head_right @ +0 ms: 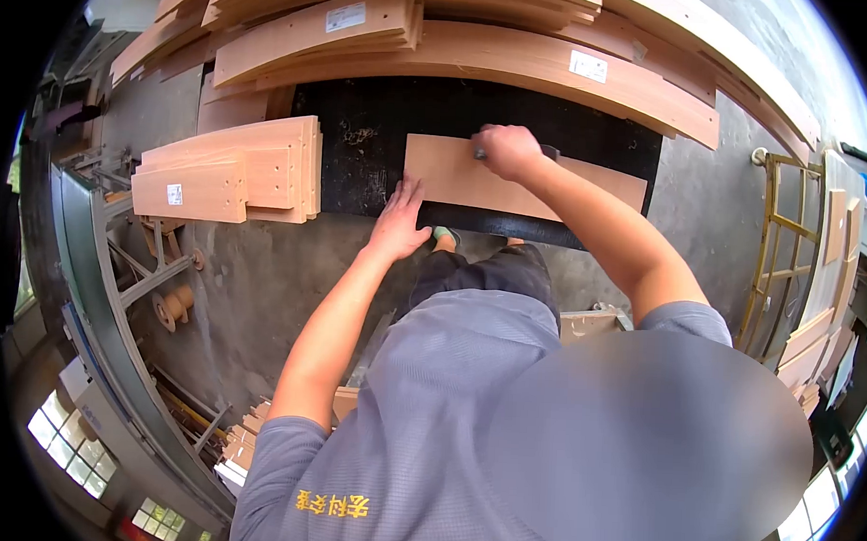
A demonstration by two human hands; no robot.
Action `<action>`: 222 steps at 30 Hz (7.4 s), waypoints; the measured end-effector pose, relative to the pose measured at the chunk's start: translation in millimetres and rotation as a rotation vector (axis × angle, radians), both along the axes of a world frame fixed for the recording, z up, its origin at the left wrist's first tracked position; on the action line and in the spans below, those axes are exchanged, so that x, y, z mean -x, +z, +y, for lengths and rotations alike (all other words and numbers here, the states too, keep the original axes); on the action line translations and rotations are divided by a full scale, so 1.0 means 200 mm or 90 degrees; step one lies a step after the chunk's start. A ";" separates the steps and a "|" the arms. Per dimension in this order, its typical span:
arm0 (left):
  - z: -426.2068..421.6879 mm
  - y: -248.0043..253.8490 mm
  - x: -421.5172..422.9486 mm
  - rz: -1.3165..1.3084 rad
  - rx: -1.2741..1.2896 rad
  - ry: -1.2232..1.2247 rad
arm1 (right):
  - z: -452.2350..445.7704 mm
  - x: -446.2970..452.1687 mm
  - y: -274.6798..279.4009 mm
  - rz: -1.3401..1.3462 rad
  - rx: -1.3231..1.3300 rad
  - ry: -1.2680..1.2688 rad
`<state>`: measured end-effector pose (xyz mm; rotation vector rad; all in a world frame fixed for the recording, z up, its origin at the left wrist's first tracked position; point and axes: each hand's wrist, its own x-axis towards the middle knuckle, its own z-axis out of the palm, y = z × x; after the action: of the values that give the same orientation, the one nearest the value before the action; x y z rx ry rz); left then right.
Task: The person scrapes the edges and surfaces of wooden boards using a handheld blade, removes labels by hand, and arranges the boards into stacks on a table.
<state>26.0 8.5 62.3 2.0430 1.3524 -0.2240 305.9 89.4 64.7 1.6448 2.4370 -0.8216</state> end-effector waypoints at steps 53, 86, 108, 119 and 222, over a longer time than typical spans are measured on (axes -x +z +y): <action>-0.15 0.53 -0.53 -0.106 -0.167 -0.264 | -1.10 -1.01 0.32 0.626 0.167 -0.624; -3.42 0.37 1.54 0.242 -0.017 0.743 | -0.71 1.08 0.35 0.154 0.267 0.071; -0.75 2.18 0.93 -1.326 -0.119 -0.173 | -0.81 0.32 0.16 0.224 0.100 -0.266; -0.23 2.32 0.58 -1.199 0.064 -0.169 | -0.79 -0.04 0.00 0.256 0.156 -0.431; 1.32 1.07 2.20 -0.144 -0.285 -0.444 | -0.20 1.82 1.14 0.200 -0.147 -0.526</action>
<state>-414.9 273.2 276.6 2.7656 0.5374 0.0208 -57.4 50.1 293.4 2.8788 2.0233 -0.9466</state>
